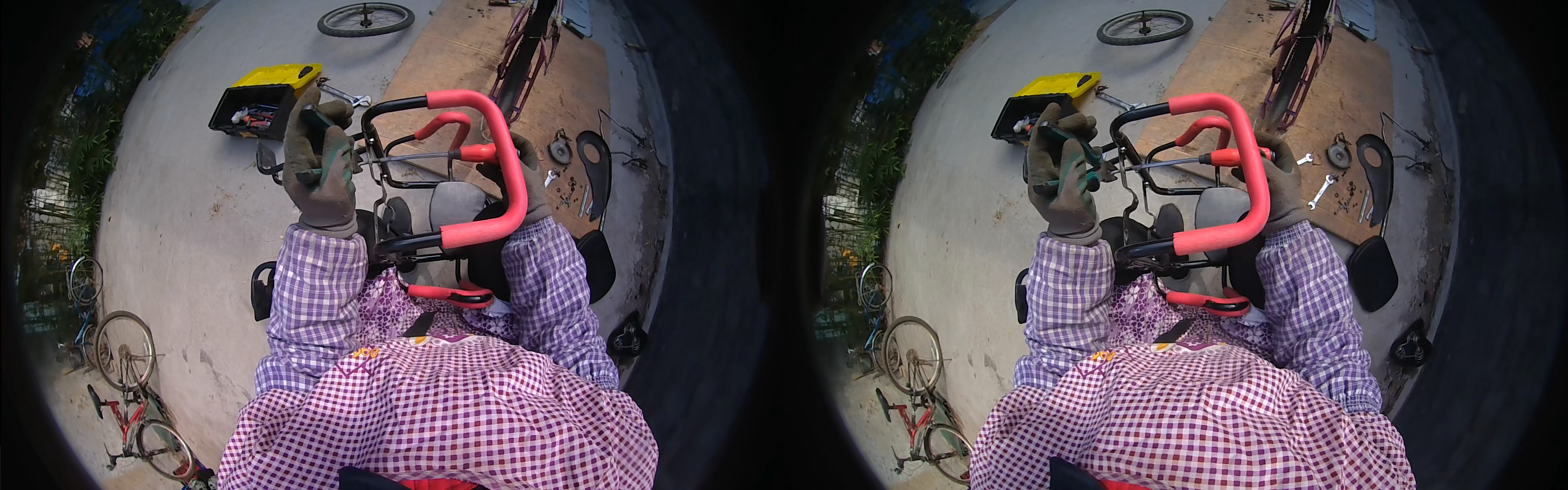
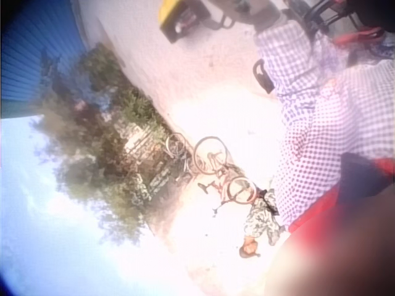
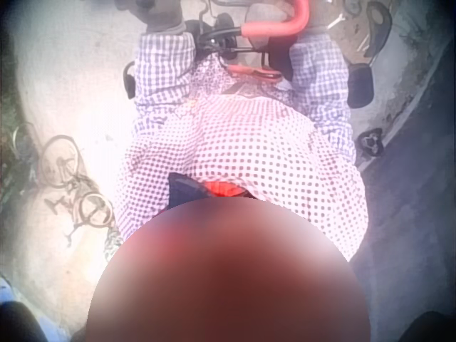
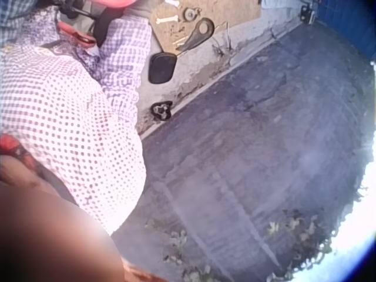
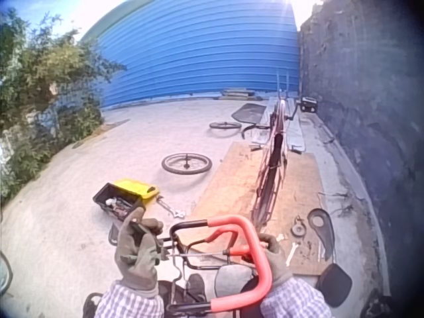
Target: The person sits on the ground and repairs a bicycle child seat. They use pliers to remove a small metal clip from the seat frame, then use a screwdriver to tighten screws on the seat's mounting bracket.
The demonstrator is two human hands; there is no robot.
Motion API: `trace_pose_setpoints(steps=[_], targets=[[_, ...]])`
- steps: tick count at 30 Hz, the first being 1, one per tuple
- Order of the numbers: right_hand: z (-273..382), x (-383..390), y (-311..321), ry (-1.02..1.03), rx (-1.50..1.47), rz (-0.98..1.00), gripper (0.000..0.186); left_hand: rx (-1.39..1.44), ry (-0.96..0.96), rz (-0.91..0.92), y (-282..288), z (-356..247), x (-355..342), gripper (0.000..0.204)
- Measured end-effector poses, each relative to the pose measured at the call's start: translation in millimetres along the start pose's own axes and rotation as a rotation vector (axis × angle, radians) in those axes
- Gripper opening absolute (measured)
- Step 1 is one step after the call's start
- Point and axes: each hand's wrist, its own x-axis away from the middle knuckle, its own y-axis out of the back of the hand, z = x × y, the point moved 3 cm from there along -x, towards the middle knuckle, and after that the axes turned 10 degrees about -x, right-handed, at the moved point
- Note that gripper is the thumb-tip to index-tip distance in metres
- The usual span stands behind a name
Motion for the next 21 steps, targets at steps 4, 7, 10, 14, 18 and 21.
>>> trace_pose_setpoints(steps=[4, 7, 10, 14, 18, 21], targets=[[0.5, 1.3, 0.7, -0.077, -0.094, 0.056, 0.051, 0.014, 0.003, 0.004, 0.4, 0.2, -0.4, 0.052], [3.5, -3.8, 10.7, -0.254, 0.155, 0.0, 0.05, -0.011, 0.007, 0.006, 0.6, -0.3, 0.2, 0.052], [2.6, -5.8, 14.3, -0.294, 0.222, -0.03, 0.05, -0.02, -0.002, 0.008, 0.9, 0.0, -0.2, 0.052], [-1.3, -3.1, 2.1, 0.021, 0.021, -0.02, 0.048, -0.055, -0.041, 0.007, 1.3, 0.8, -1.8, 0.052], [-2.2, -1.2, -1.3, -0.041, -0.164, -0.008, 0.048, -0.015, -0.01, 0.009, 1.8, 1.0, -0.6, 0.052], [0.9, -2.6, 6.1, -0.22, -0.006, -0.028, 0.049, -0.015, -0.009, 0.005, 1.4, 0.3, -0.1, 0.052]])
